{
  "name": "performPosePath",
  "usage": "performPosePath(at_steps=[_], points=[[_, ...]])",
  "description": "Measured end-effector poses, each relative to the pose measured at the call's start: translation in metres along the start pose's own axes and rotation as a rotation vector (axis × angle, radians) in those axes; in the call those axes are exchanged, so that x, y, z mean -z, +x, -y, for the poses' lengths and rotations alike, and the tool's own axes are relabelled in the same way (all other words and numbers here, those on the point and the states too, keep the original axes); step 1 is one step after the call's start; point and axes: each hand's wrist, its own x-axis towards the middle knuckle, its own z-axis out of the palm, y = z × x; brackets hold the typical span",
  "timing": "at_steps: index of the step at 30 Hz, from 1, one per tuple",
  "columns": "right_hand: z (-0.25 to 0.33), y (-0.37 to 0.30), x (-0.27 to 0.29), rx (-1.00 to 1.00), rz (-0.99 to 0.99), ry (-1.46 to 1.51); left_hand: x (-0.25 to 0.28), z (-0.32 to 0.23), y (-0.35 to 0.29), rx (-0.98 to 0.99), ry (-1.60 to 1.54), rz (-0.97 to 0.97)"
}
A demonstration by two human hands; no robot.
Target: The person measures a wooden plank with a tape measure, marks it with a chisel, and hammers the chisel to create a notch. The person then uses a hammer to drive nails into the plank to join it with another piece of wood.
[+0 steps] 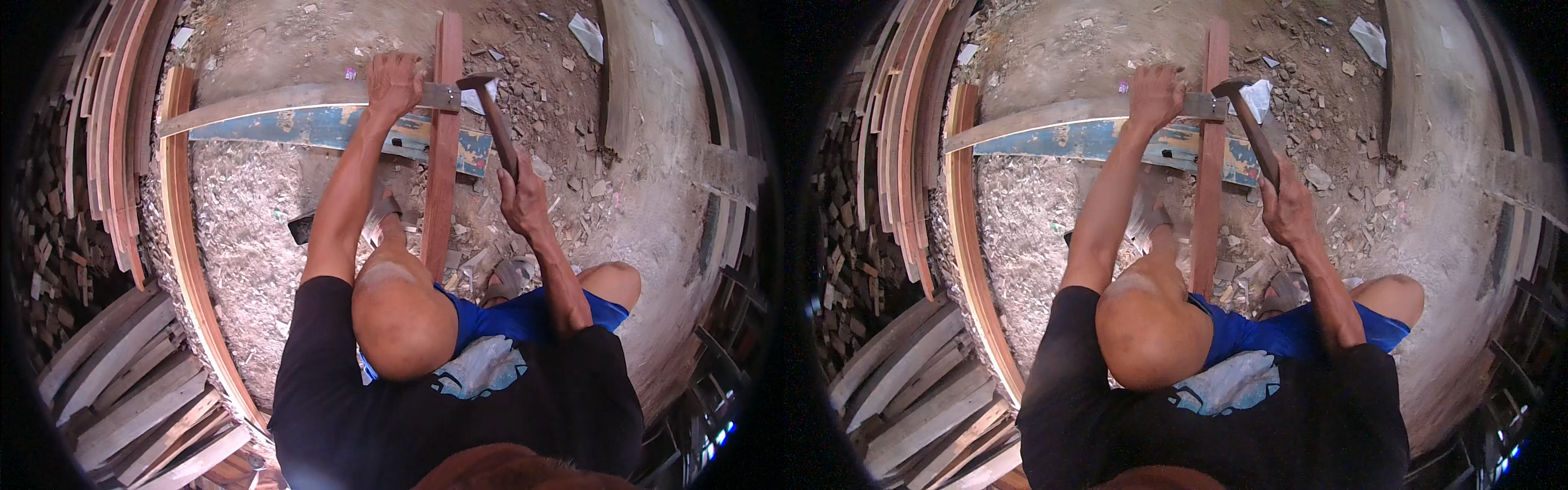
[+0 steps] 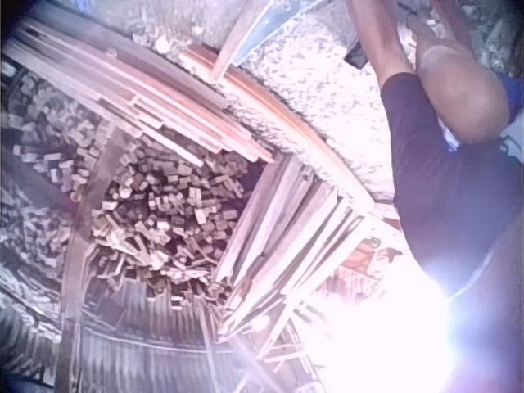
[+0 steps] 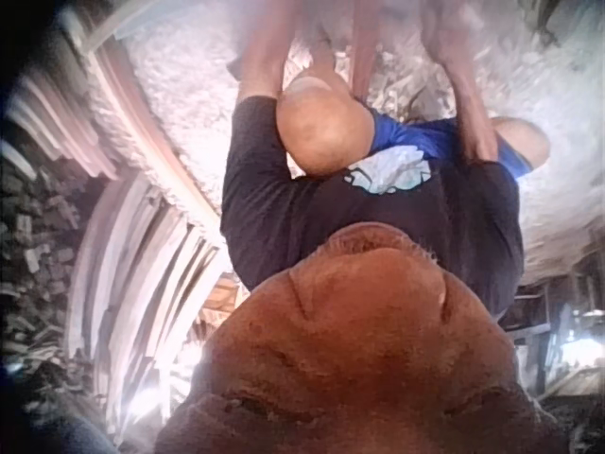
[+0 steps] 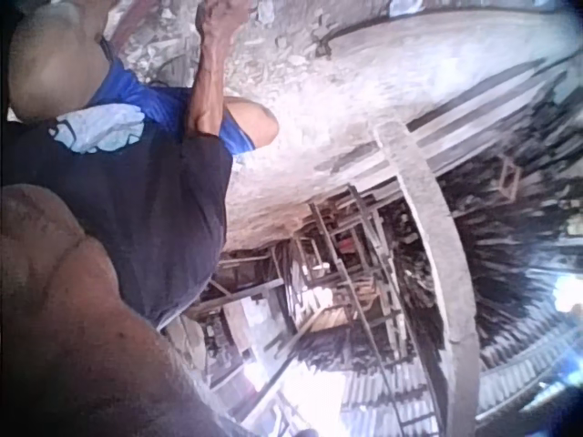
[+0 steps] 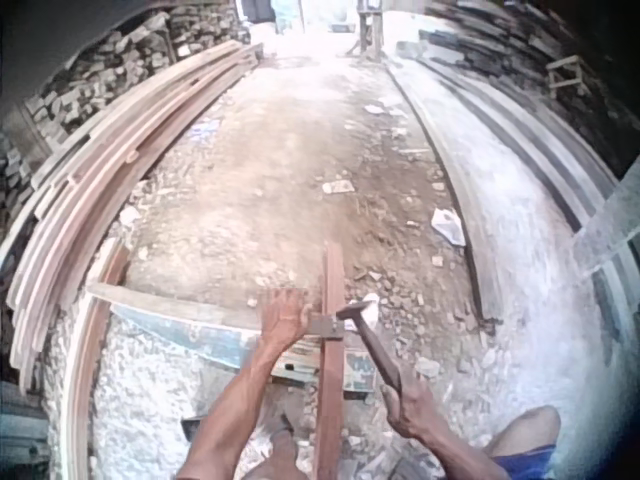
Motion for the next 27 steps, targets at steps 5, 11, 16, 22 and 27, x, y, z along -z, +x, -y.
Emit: performPosePath(at_steps=[5,11,16,22,27], points=[[0.015,0.000,0.001,0.102,-0.150,0.147,0.002,-0.001,0.010,0.294,0.138,0.608],[-0.022,0.001,-0.008,-0.104,0.084,-0.285,0.007,-0.010,0.010,0.252,0.112,0.541],[0.020,0.011,0.007,0.258,-0.261,0.135,0.011,-0.004,0.016,0.312,0.100,0.630],[-0.028,0.013,-0.008,-0.114,0.122,-0.304,0.000,0.000,0.014,0.302,0.065,0.499],[0.032,0.015,0.009,0.278,-0.307,0.126,0.011,-0.005,0.019,0.338,0.097,0.637]])
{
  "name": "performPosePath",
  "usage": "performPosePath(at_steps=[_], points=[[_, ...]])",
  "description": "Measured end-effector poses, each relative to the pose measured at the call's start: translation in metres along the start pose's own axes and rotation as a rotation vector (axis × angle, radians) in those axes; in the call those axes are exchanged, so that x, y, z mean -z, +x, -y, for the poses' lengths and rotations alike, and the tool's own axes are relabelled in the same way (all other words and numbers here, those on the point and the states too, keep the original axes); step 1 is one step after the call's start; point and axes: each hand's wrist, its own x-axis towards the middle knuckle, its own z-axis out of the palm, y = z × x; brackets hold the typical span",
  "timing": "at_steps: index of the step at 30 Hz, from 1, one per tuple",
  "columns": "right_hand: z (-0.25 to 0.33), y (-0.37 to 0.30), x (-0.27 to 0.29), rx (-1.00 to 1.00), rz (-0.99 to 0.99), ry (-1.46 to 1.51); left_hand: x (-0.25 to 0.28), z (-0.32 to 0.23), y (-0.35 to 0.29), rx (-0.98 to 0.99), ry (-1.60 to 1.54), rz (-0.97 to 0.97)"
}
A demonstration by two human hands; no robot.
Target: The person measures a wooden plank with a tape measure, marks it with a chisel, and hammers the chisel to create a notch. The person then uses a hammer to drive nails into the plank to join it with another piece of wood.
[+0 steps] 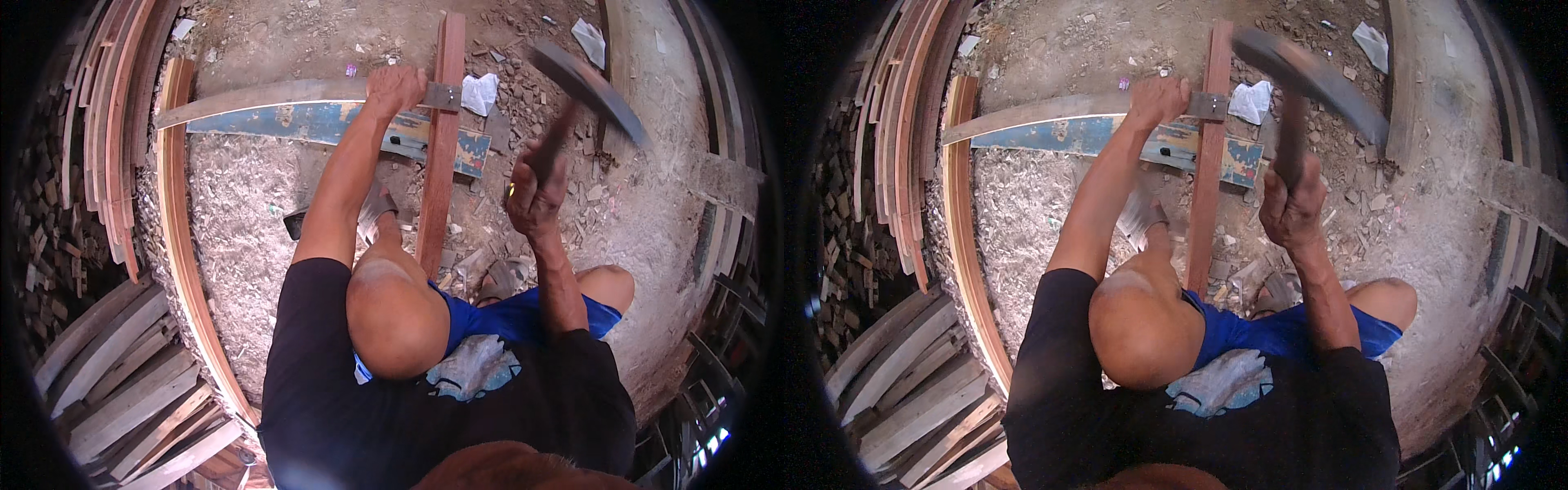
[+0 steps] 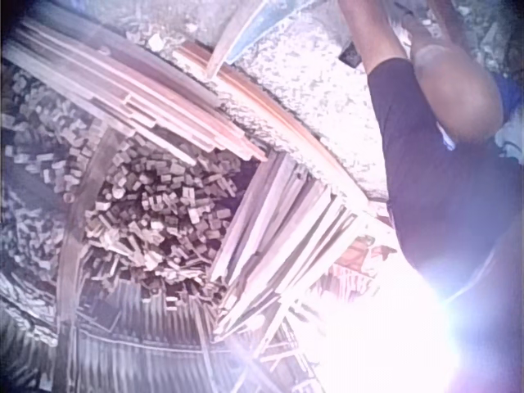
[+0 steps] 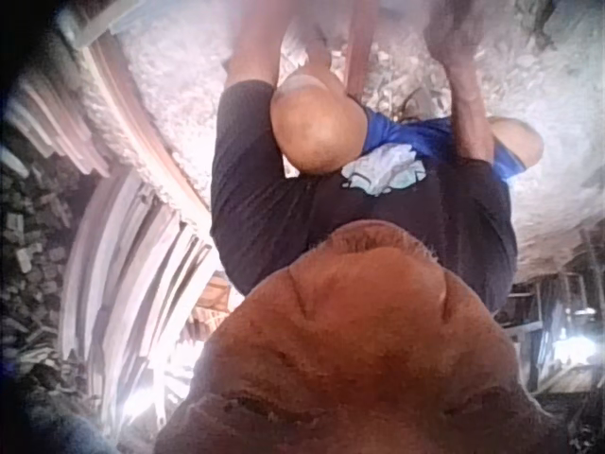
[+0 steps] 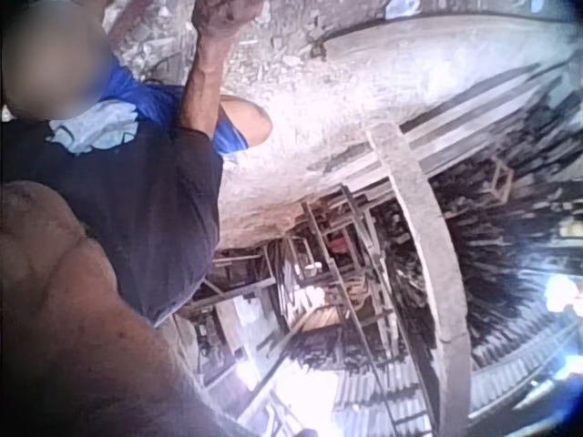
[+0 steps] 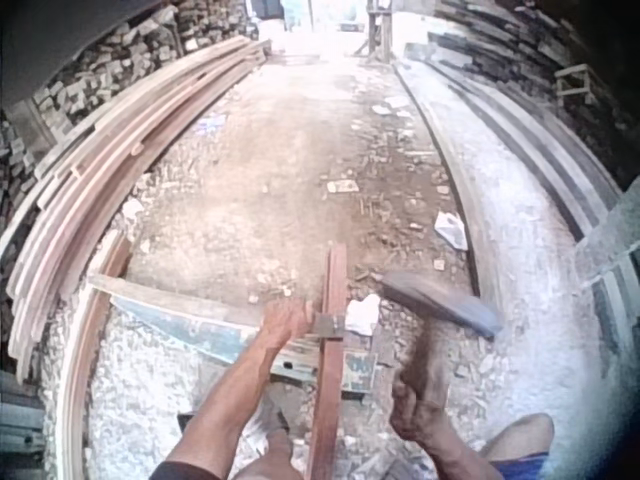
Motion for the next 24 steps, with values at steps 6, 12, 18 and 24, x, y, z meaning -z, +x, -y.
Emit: performPosePath(at_steps=[6,12,18,24], points=[[-0.044,-0.006,-0.006,-0.416,0.469,-0.441,-0.002,-0.004,-0.002,-0.017,0.000,-0.074],[-0.026,-0.009,0.001,0.042,-0.040,0.075,-0.011,-0.001,0.000,-0.040,-0.016,-0.100],[-0.038,0.012,-0.009,-0.238,0.262,-0.240,-0.001,0.018,0.020,-0.040,0.021,-0.141],[-0.043,-0.030,0.000,0.074,0.010,-0.158,-0.013,-0.007,0.002,-0.033,-0.006,-0.080]])
